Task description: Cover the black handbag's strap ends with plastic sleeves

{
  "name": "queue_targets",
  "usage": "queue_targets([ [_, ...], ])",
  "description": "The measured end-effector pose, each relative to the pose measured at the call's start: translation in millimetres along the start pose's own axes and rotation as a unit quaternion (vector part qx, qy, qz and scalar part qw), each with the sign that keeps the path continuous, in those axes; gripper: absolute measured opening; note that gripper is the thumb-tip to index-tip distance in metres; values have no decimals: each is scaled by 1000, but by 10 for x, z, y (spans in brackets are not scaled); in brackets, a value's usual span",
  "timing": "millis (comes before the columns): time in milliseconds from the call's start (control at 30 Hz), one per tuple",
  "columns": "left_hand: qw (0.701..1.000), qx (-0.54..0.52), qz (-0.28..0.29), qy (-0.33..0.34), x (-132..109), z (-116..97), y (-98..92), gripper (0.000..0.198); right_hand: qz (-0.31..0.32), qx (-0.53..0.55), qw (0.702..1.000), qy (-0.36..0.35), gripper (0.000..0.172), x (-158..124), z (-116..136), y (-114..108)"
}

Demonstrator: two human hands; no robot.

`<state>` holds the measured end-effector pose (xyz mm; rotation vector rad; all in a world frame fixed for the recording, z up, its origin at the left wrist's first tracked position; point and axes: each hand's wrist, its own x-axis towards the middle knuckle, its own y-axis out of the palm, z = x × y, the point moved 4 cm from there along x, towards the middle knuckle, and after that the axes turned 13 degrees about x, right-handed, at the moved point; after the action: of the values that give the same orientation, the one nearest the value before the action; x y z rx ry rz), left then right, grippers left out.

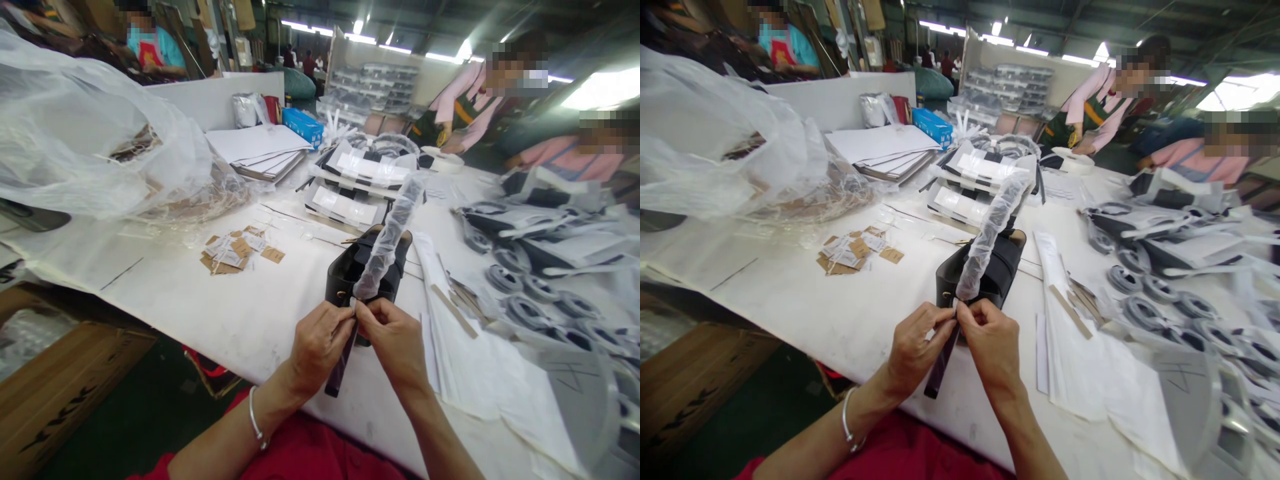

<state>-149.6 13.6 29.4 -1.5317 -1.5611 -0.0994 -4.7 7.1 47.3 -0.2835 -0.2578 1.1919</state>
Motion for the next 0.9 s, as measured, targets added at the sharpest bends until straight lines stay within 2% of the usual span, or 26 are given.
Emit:
queue_targets([
  [100, 998, 39, 6, 39, -64, -48, 27, 26, 4, 89, 994, 63, 43, -22, -69, 8],
  [200, 993, 92, 21, 77, -130, -87, 47, 37, 32, 188, 975, 114, 44, -41, -134, 42],
  [300, 985, 136, 50, 95, -138, -118, 39, 27, 68, 247, 955, 148, 43, -56, -144, 82],
  [367, 979, 158, 75, 102, -115, -151, 26, 20, 71, 240, 956, 153, 42, -52, -118, 87],
  [600, 950, 237, 129, 159, -33, -284, 18, 26, 21, 170, 974, 149, 40, 35, -68, 81],
  [700, 957, 219, 122, 149, -35, -245, 16, 26, 14, 174, 977, 123, 39, 48, -51, 91],
  [767, 967, 185, 108, 142, -74, -219, -6, 34, 11, 184, 976, 114, 39, 42, -47, 96],
  [900, 978, 73, 105, 167, -232, -237, -109, 49, 6, 200, 974, 103, 40, 43, -86, 95],
])
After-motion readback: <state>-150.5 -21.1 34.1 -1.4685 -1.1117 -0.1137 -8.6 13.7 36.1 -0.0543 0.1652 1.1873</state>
